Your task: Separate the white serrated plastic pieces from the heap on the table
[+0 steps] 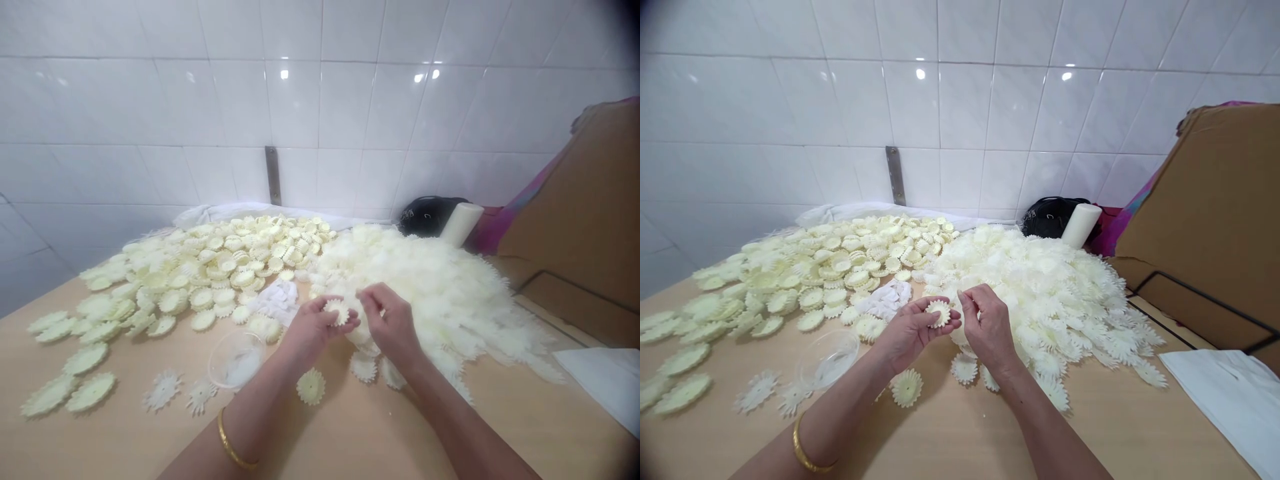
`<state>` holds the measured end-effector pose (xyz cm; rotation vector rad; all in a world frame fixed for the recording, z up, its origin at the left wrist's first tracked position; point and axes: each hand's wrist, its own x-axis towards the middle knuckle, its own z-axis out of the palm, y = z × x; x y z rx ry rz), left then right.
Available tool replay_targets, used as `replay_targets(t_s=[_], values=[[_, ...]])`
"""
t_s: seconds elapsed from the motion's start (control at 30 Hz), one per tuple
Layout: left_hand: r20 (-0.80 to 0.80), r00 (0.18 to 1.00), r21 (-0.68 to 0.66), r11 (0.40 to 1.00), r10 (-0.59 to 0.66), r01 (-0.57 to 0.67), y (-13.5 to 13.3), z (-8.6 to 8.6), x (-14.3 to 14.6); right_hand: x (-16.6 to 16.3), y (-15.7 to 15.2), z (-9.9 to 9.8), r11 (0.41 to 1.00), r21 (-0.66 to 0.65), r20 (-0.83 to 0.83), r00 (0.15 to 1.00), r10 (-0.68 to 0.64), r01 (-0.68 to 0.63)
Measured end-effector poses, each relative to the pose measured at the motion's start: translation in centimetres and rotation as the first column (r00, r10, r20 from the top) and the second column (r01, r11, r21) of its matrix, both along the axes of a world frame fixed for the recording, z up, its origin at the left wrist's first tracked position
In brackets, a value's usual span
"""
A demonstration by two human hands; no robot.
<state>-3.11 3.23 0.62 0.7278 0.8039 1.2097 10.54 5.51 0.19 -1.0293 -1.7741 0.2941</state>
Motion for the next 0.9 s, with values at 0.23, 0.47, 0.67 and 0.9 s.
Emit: replay_targets(t_s=[0.23, 0.47, 0.67, 0.9], values=[[-0.161, 0.987, 0.028, 0.999, 0.019, -0.015, -0.16, -0.88, 0.32, -0.24, -0.21, 0.14, 0.995, -0.088, -0.043, 0.999, 0.033, -0.037], [-0.232, 0.971, 0.071, 0.997, 0.054, -0.038, -0.42, -0.60, 0.58, -0.48, -0.48, 0.25, 0.979, -0.173, -0.073, 0.993, 0.094, -0.105], [-0.388, 0.911, 0.065, 0.991, 0.136, -0.120, -0.73, -0.42, 0.78, -0.56, -0.64, 0.60, 0.941, -0.247, -0.123, 0.971, 0.206, -0.231], [-0.358, 0.927, 0.064, 0.994, 0.109, -0.092, -0.69, -0.67, 0.84, -0.54, -0.53, 0.47, 0.771, -0.440, -0.262, 0.887, 0.380, -0.460]])
